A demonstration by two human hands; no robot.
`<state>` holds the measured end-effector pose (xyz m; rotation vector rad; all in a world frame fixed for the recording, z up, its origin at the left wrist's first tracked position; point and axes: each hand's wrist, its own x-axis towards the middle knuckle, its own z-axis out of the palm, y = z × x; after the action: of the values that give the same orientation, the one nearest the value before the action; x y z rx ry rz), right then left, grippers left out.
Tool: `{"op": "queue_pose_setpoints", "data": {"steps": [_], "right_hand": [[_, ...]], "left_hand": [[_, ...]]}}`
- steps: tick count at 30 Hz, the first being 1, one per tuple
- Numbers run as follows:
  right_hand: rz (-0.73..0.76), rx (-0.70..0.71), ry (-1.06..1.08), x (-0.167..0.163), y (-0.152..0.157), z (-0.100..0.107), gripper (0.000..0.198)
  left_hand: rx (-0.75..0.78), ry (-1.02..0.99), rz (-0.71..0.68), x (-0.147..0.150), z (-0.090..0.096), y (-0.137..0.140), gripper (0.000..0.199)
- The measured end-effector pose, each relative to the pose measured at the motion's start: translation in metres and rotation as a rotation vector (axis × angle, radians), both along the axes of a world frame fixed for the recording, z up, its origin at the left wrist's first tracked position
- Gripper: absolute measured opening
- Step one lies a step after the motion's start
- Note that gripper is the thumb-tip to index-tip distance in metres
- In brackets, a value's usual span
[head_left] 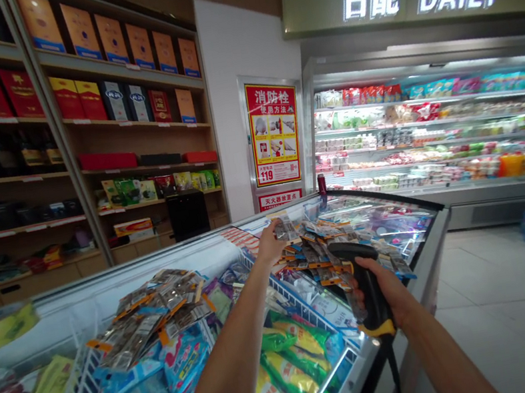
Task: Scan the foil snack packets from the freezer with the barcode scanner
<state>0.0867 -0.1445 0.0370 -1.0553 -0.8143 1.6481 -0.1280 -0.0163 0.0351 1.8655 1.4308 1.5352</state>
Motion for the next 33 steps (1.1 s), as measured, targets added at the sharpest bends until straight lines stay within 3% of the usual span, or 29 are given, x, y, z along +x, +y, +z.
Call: {"op": "queue_pose_setpoints", "data": {"steps": [4,9,13,16,18,21,27,30,33], "right_hand": [[-0.062,0.037,0.056,0.018,0.0,-0.005,0.023],[-0.106,0.023,0.074,0.037,-0.005,-0.008,0.023],[-0.098,0.046,0.094,0.045,-0.008,-0.008,0.022],[-0.09,0.027,0.079,0.042,-0.009,-0.007,0.022],[-0.056,0.01,0.075,0.036,-0.01,-0.006,0.023],[-0.014,0.024,0.091,0.022,-0.01,-0.004,0.021],[0.084,-0.002,0.061,-0.009,-0.009,-0.002,0.018],[0.09,0.043,0.052,-0.018,-0.009,-0.003,0.016],[0.104,0.055,0.047,-0.023,-0.008,-0.005,0.018]], "left_hand": [[-0.031,0.25,-0.001,0.05,0.025,0.009,0.061],[-0.026,0.498,-0.03,0.094,0.025,0.02,0.055],[0.012,0.592,0.011,0.106,0.017,0.02,0.054],[0.013,0.558,0.081,0.097,0.014,0.008,0.055],[0.008,0.547,0.157,0.078,0.011,-0.003,0.052],[-0.061,0.58,0.356,0.025,0.003,-0.025,0.05],[-0.338,0.681,0.836,-0.13,-0.008,-0.088,0.047],[-0.469,0.596,1.016,-0.198,-0.007,-0.121,0.053],[-0.703,0.37,1.034,-0.237,-0.013,-0.141,0.066]]}}
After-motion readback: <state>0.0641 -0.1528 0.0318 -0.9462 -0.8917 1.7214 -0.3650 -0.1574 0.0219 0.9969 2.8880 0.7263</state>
